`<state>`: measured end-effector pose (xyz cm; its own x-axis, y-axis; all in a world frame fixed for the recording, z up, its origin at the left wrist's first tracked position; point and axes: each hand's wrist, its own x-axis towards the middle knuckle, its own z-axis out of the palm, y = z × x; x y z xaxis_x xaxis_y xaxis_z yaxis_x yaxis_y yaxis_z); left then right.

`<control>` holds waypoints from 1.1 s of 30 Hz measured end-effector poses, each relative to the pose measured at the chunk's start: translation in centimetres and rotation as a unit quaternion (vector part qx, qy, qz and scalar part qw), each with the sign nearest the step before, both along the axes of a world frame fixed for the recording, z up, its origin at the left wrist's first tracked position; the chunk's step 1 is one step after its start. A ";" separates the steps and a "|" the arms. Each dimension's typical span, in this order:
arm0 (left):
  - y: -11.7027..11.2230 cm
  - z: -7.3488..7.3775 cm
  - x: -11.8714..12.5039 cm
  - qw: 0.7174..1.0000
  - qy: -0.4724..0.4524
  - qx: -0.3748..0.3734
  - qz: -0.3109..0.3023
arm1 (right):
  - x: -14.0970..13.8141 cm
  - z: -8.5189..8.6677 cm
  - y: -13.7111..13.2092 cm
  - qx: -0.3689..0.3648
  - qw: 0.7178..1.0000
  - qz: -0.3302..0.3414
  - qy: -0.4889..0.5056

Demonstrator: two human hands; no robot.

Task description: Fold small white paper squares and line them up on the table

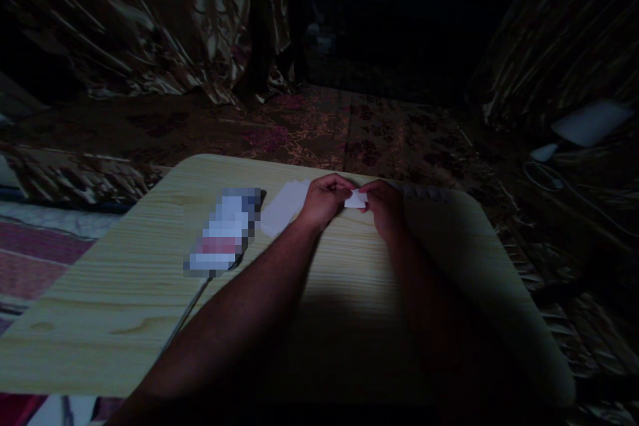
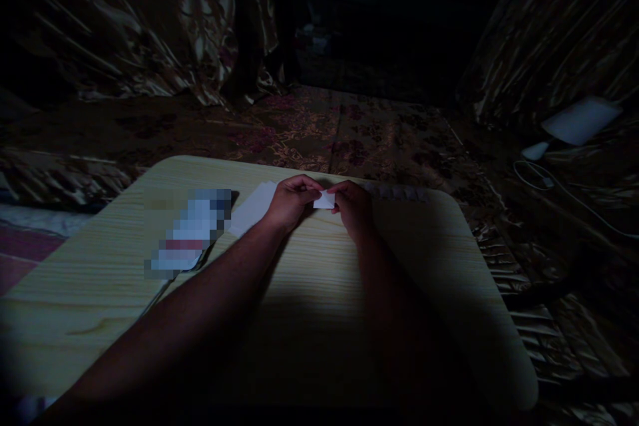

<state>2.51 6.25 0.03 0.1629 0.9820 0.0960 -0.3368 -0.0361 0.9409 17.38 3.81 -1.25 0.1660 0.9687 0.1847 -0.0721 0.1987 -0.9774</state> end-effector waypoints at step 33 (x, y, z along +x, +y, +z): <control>-0.3 -0.1 -0.1 0.999 0.034 0.028 0.028 | -0.9 0.9 -0.6 -0.018 0.993 -0.024 -0.110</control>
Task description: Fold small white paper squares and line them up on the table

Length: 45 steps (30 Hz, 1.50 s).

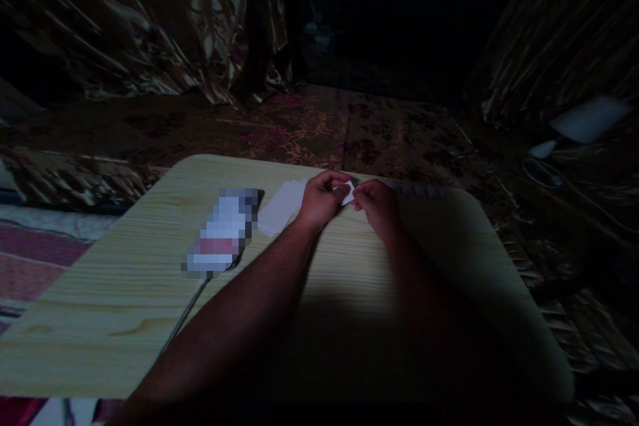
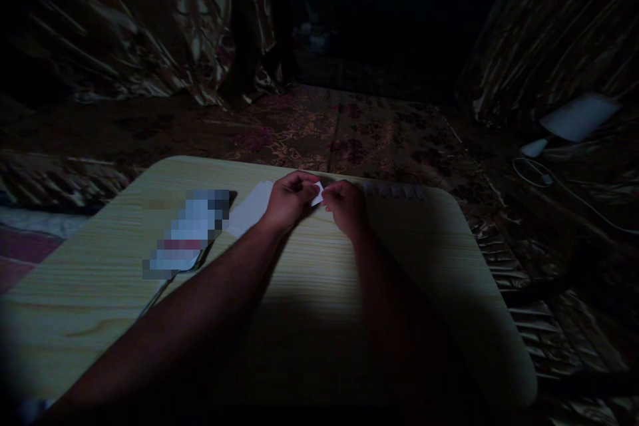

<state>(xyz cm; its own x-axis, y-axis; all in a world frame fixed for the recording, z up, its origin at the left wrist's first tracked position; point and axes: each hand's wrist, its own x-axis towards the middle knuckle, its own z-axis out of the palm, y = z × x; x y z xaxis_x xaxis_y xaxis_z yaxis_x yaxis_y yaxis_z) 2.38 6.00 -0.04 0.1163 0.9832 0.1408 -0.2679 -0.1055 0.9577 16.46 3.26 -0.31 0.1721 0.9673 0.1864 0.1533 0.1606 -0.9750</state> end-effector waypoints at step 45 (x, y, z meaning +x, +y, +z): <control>-0.1 -0.1 0.4 0.998 0.037 0.012 0.050 | -0.2 -0.2 0.1 0.013 0.999 -0.017 0.040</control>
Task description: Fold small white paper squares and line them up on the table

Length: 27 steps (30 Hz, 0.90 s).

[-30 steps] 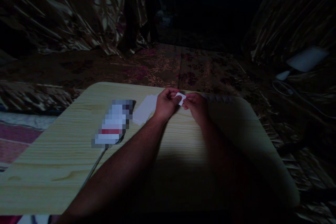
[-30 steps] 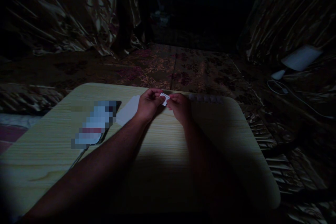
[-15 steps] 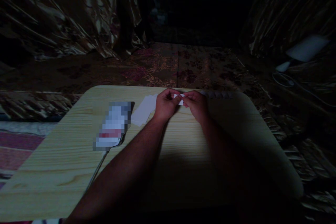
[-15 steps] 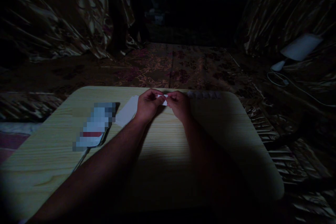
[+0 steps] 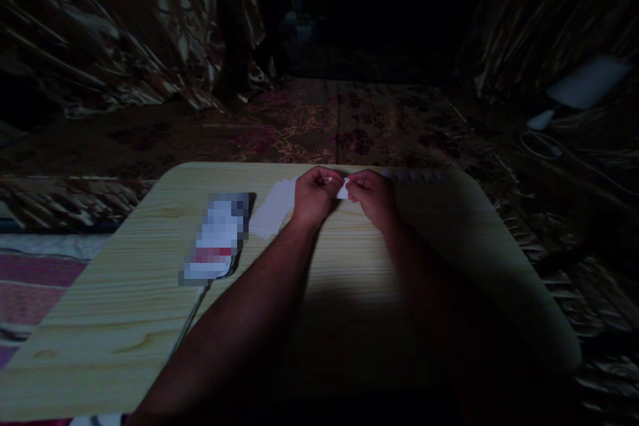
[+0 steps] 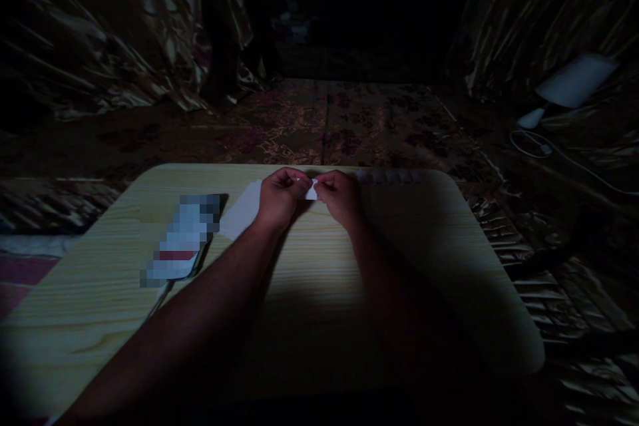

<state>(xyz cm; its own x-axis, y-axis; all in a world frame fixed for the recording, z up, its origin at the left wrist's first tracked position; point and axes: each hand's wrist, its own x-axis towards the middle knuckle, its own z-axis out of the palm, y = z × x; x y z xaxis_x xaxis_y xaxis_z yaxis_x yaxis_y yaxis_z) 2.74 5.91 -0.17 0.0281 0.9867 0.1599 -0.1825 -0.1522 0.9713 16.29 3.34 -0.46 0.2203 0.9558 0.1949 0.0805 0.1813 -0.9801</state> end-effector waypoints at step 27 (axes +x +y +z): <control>-0.1 0.1 0.1 1.000 0.003 -0.002 0.013 | 0.0 -0.1 0.1 0.001 1.000 -0.001 -0.015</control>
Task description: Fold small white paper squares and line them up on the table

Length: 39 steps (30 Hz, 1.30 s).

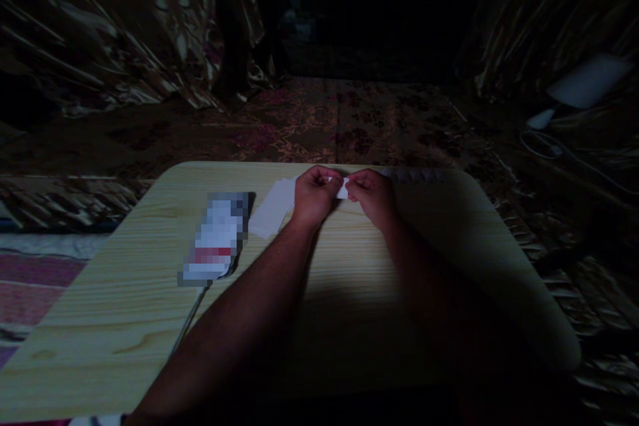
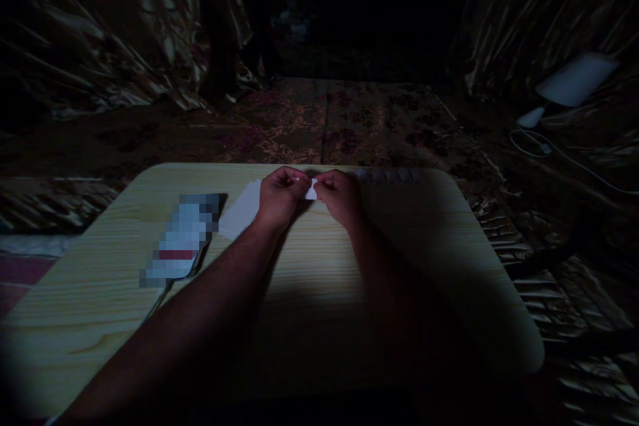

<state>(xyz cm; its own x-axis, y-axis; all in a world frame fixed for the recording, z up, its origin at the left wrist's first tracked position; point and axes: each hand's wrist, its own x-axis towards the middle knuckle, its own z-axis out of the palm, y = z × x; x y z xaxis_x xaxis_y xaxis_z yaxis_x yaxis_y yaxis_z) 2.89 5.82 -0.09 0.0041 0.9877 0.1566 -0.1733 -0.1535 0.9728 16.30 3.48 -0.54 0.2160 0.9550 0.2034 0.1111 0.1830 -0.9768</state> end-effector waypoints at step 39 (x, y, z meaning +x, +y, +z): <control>0.0 -0.1 0.1 1.000 0.004 0.008 0.006 | 0.0 0.3 -0.3 -0.003 1.000 0.000 -0.003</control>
